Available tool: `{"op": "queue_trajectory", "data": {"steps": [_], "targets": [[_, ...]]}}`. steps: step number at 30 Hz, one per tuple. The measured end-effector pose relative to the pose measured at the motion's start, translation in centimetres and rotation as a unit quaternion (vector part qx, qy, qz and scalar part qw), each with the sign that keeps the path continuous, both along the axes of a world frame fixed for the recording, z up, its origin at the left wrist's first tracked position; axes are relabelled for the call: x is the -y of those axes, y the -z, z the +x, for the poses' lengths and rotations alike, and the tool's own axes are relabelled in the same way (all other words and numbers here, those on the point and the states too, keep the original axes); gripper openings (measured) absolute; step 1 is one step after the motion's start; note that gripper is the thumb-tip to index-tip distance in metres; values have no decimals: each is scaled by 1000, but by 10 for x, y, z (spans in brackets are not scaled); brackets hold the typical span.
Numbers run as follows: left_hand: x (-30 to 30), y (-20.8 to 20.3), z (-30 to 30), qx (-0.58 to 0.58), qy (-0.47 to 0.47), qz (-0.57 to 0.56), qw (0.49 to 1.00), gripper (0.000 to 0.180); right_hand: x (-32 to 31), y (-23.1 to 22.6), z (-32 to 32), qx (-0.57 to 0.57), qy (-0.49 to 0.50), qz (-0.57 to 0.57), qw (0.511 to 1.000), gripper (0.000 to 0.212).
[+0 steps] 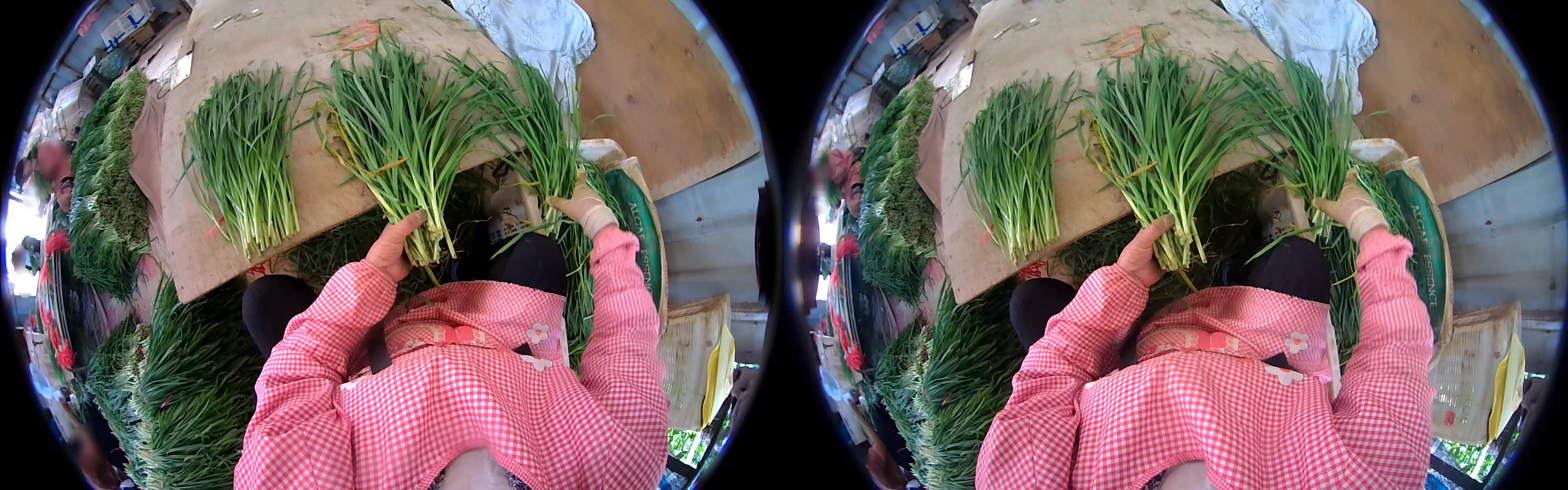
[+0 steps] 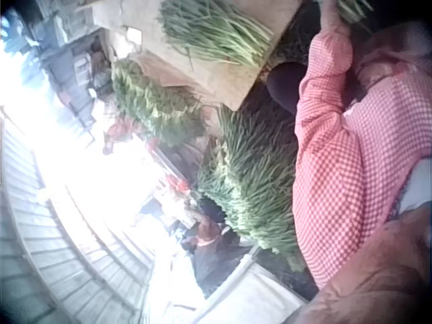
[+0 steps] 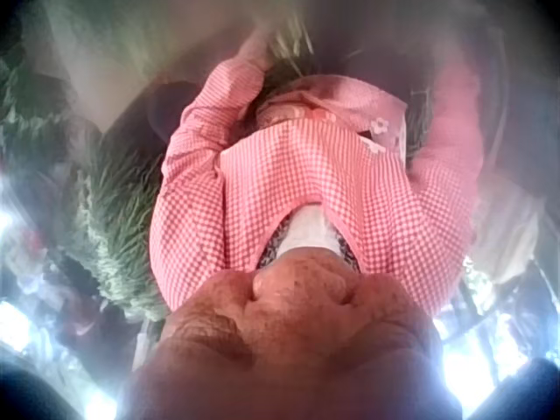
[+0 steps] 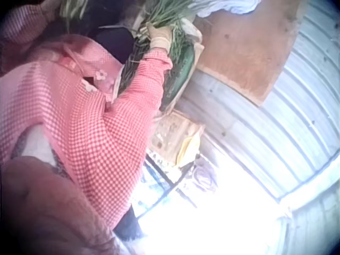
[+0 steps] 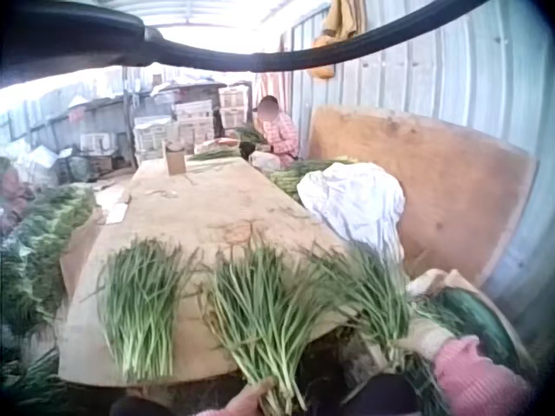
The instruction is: The person bundles green chives by hand, shaking the stems to remove debris and arranging them into organized bunches.
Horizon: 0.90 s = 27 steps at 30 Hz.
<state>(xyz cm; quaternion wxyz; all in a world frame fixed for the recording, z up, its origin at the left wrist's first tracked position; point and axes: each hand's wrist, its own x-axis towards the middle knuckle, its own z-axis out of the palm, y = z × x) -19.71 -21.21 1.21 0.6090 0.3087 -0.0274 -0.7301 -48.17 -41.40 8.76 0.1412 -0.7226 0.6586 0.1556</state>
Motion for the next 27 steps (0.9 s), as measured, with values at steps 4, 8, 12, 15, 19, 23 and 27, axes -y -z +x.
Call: {"op": "queue_trajectory", "data": {"steps": [4,8,12,15,19,23,27], "targets": [[-2,5,3,35,-4,-22,999,37,-46,-27,55,125,-168,-175,962,73],[2,-9,-7,34,5,-39,999,40,-103,11,112,320,-301,-152,885,58],[-5,8,2,-2,13,-44,999,58,-141,35,156,294,-360,-69,883,62],[-11,22,5,-33,2,-54,998,51,-152,-2,169,246,-387,-34,888,61],[-12,16,6,-49,-12,-42,998,43,-135,-3,157,329,-397,40,856,56],[-18,13,13,-52,-13,-32,998,43,-80,-11,133,430,-338,91,832,35],[-27,-22,8,40,24,-5,999,43,40,109,80,312,-346,-110,878,48]]}}
